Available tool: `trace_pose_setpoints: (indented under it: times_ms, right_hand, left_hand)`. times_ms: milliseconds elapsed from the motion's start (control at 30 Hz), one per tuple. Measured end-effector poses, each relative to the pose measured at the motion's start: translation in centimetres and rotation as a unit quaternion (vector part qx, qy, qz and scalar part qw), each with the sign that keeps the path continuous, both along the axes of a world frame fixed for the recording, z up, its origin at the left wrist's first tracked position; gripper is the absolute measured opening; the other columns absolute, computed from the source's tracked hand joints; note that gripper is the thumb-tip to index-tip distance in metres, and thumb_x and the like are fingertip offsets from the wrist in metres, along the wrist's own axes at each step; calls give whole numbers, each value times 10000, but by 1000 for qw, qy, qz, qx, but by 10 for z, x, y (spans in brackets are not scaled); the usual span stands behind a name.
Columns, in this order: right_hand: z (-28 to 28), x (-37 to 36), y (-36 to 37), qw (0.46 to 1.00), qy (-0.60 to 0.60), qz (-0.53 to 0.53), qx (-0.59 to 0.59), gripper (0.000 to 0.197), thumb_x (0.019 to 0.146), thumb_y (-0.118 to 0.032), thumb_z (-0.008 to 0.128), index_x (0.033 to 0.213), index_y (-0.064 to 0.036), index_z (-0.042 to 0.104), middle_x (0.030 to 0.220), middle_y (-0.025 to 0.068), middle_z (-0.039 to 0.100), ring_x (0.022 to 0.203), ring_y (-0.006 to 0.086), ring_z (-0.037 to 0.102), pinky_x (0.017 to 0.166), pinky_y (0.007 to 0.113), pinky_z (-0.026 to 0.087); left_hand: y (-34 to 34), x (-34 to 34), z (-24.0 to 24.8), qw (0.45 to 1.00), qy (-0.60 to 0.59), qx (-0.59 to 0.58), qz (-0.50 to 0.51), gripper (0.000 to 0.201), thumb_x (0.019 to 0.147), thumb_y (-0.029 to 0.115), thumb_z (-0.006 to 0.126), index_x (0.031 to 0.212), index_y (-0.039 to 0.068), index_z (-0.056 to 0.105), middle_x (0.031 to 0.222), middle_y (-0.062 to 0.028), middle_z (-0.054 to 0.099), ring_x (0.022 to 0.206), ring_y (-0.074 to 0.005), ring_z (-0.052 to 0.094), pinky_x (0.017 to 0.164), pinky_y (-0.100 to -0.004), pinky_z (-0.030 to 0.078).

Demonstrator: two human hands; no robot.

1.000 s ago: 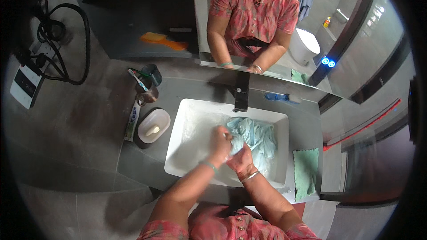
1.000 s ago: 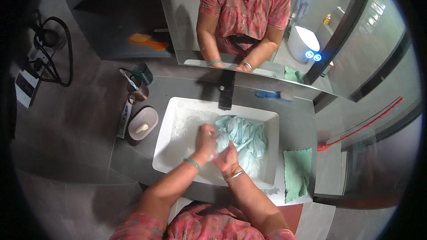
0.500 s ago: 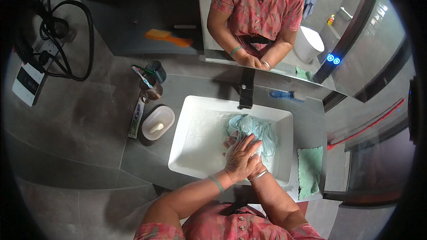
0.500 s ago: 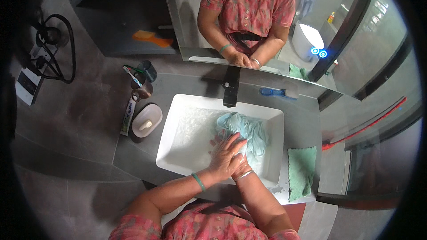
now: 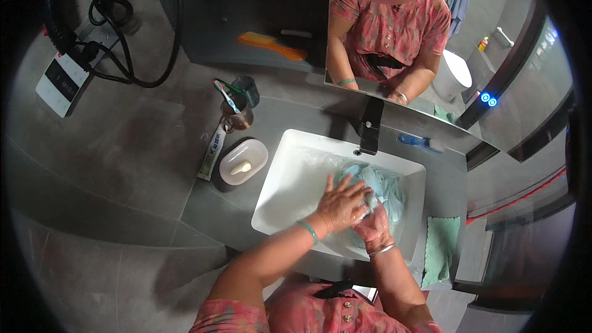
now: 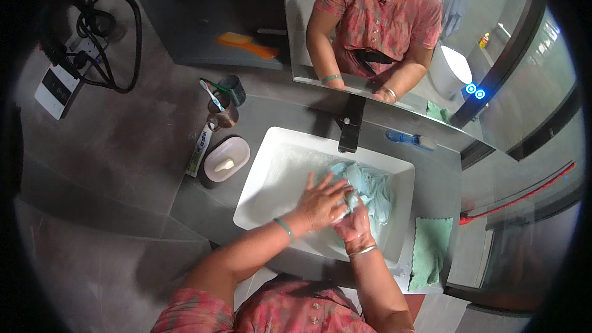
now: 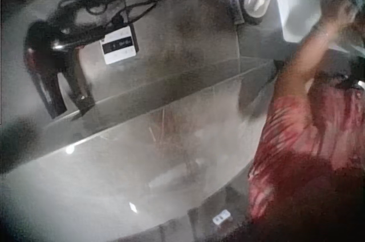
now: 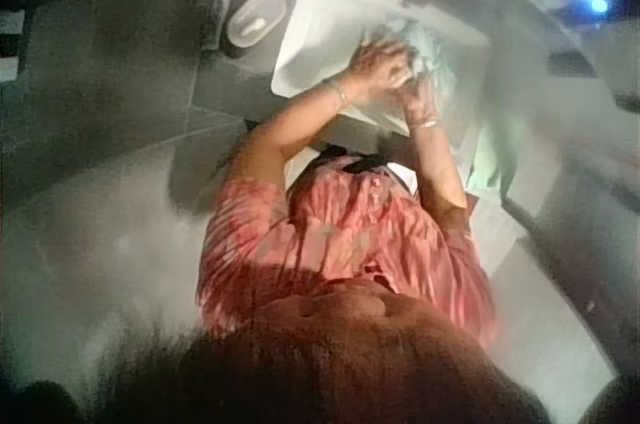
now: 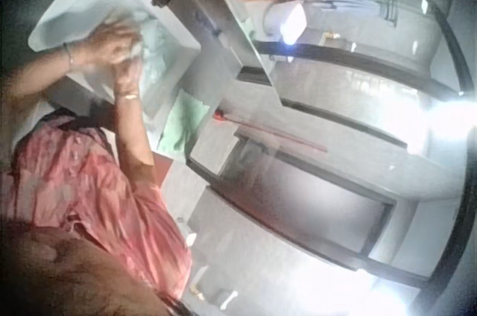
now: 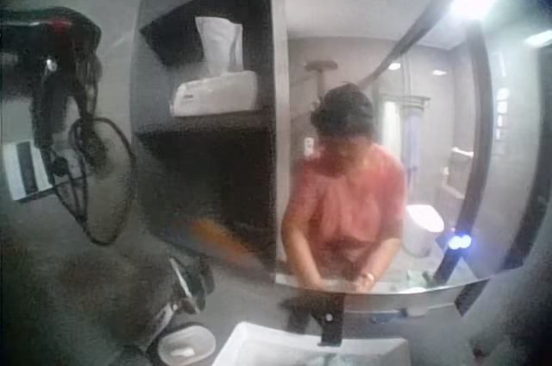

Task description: The person washes a light blue cloth by hand in a bathroom sink. They rub the cloth with soap, rinse it under running water, and wring it out repeatedly.

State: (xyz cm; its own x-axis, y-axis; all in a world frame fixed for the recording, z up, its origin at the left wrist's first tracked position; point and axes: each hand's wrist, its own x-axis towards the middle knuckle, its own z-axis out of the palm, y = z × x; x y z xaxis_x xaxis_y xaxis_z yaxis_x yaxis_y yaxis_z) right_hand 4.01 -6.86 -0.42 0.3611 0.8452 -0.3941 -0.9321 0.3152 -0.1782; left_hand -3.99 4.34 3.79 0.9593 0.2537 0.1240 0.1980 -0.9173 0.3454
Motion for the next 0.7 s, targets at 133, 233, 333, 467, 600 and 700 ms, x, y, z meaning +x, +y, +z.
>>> trace_pose_setpoints:
  times_ms: [133,233,333,467,600,700]
  right_hand:
    - [8,-11,6,997,-67,28,13,523,1047,-479,436,1438,-143,524,1434,129,574,1310,385,533,1074,532,459]
    - [13,-10,6,981,-173,34,83,532,1045,-536,397,1500,-272,482,1477,88,544,1399,329,460,1124,556,371]
    - [17,-7,5,997,-44,7,62,532,1058,-474,405,1501,-189,481,1505,83,525,1407,294,464,1168,496,353]
    - [11,-21,9,997,-60,53,-4,507,1072,-363,393,1502,-103,459,1510,115,508,1380,298,486,1188,453,351]
    - [8,-23,3,983,-124,22,133,698,1030,-572,325,1606,-179,289,1642,150,310,1511,374,276,1211,533,235]
    - [10,-17,2,979,-39,58,192,725,995,-657,324,1544,-192,405,1586,179,403,1481,390,343,1152,595,321]
  left_hand:
    - [-2,11,8,935,-249,-239,75,537,894,251,543,1426,173,566,1550,-162,430,1439,-422,372,1215,-574,224]
    - [-20,6,2,964,-198,-157,-82,536,909,283,584,1420,123,561,1517,-193,448,1421,-431,386,1188,-584,256]
    - [-25,-5,-14,954,-236,-179,-44,558,927,327,583,1445,125,533,1539,-206,427,1439,-434,371,1189,-587,248]
    - [-3,2,-31,967,-108,-159,168,591,920,360,589,1464,150,495,1519,-200,449,1419,-468,369,1154,-602,286]
    - [-12,7,-27,951,-199,-211,103,527,923,317,613,1414,145,535,1430,-217,503,1329,-466,437,1090,-591,343]
    - [-27,4,-22,944,-255,-203,46,425,912,252,658,1312,112,619,1279,-224,609,1191,-443,556,1032,-546,416]
